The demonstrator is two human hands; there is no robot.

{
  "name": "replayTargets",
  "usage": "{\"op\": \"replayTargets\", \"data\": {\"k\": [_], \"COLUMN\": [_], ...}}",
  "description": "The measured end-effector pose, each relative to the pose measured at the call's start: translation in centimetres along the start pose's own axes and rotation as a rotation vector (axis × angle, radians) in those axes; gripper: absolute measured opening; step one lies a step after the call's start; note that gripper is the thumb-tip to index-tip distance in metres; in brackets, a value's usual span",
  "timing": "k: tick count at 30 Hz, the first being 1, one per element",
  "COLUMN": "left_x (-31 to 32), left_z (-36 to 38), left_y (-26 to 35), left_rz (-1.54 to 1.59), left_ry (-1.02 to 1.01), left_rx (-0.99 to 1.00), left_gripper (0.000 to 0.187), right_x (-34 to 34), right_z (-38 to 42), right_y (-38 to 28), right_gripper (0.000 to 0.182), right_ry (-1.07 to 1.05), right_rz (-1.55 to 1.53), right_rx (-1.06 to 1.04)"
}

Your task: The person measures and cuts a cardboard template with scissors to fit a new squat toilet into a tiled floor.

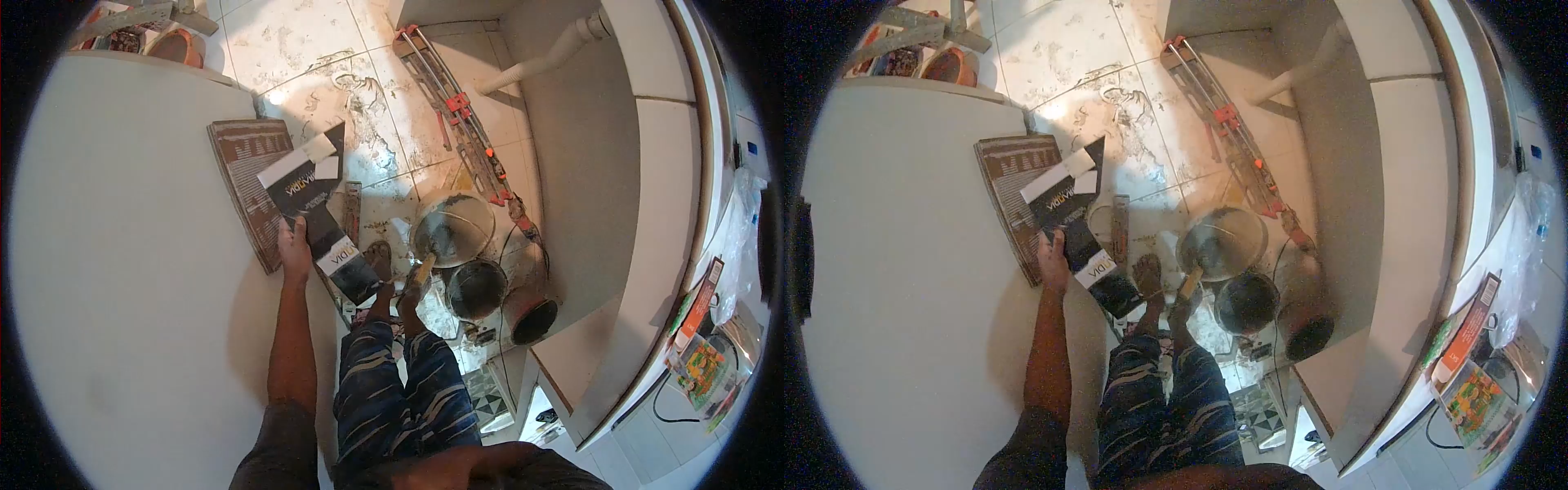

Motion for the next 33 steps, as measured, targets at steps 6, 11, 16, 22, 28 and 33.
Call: {"op": "replayTargets", "data": {"k": [6,11,16,22,28,33], "left_x": [1.3,0.4,-0.5,0.5,2.3,2.0], "left_z": [1.6,2.8,4.5,7.0,11.9,13.0], "left_y": [-0.2,1.5,6.2,9.8,20.5,22.9], "left_rz": [0.213,-0.146,-0.290,0.028,0.121,0.178], "left_ry": [-0.075,-0.056,0.013,0.097,0.271,0.309], "left_rx": [-0.076,-0.198,-0.038,-0.013,0.170,0.302], "left_gripper": [0.035,0.035,0.032,0.025,0.025,0.031], "right_x": [-1.1,-30.3,-39.3,-40.0,-45.2,-44.4], "right_z": [0.2,15.0,21.4,24.1,23.7,19.2], "right_y": [-2.1,-5.9,-4.8,3.1,-5.9,-12.5], "right_gripper": [0.017,0.047,0.052,0.052,0.051,0.057], "right_ry": [0.001,1.864,2.007,1.815,1.760,1.564], "right_rz": [-0.011,1.055,1.377,0.850,1.029,0.998], "right_rx": [0.040,-0.024,0.404,0.406,0.105,-0.171]}}
Point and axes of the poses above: each hand's wrist, its own z-axis away from the middle knuckle, its own x-axis out of the palm, y = z × x, the point moved 8 cm from there along -z, towards the middle knuckle, and after that the axes turned 14 degrees about -z, right-handed, at the moved point
